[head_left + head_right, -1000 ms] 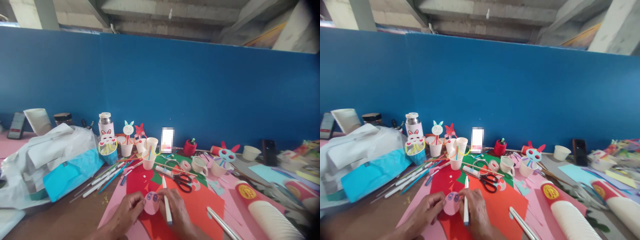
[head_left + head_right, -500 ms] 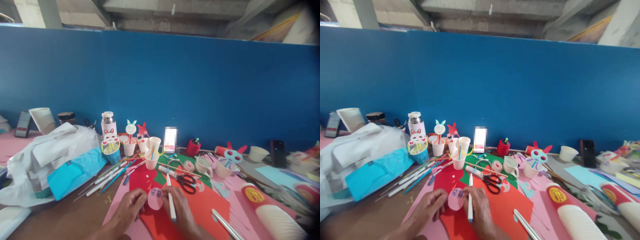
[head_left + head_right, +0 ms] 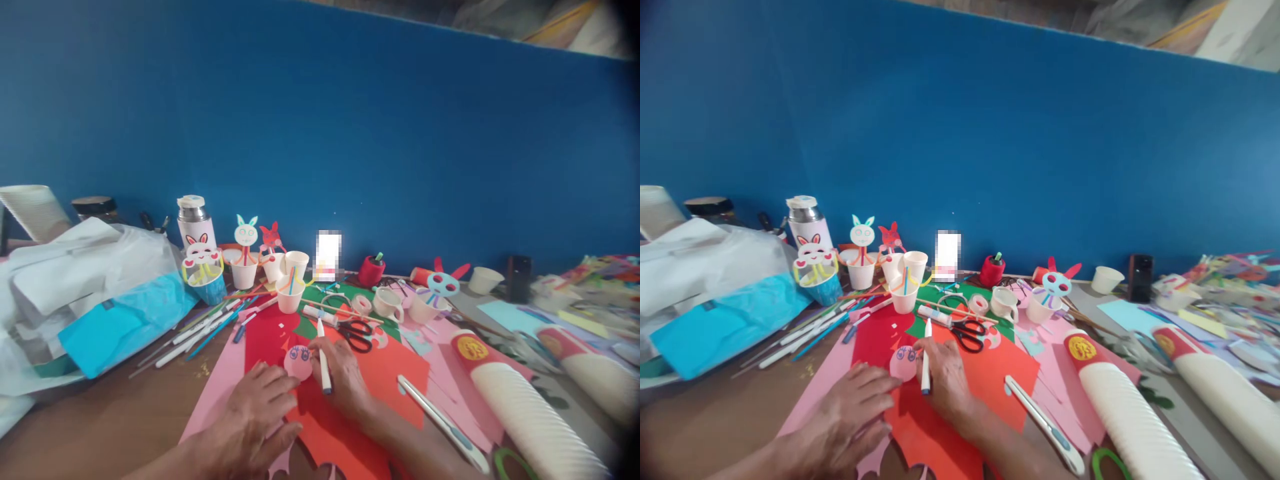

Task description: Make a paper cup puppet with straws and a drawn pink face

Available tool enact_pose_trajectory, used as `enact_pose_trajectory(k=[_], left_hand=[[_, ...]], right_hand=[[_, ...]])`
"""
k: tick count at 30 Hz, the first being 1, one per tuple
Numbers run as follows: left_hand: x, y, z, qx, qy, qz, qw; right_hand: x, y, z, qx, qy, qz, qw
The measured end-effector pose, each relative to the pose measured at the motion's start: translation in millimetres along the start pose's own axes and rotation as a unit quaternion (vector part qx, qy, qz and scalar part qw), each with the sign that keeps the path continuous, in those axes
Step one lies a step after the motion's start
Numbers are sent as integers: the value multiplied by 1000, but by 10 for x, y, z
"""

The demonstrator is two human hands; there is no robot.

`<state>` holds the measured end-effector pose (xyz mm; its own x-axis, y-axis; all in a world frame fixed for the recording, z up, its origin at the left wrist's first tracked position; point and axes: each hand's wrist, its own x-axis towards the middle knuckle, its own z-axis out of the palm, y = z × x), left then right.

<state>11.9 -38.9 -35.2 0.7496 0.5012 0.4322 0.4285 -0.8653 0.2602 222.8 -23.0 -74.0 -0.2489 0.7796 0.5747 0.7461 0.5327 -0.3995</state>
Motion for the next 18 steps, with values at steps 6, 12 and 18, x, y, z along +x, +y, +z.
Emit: enact_pose_trajectory(k=[6, 12, 18], left_hand=[[-23, -1, 69, -7, -44, -15, 999], [-25, -4, 115, -12, -66, -22, 997], [-38, 19, 152, 0, -85, -34, 996]], right_hand=[[1, 58, -61, -34, -37, -52, 997], [23, 94, -94, -38, -53, -67, 996], [7, 63, -106, -59, -80, -90, 991]])
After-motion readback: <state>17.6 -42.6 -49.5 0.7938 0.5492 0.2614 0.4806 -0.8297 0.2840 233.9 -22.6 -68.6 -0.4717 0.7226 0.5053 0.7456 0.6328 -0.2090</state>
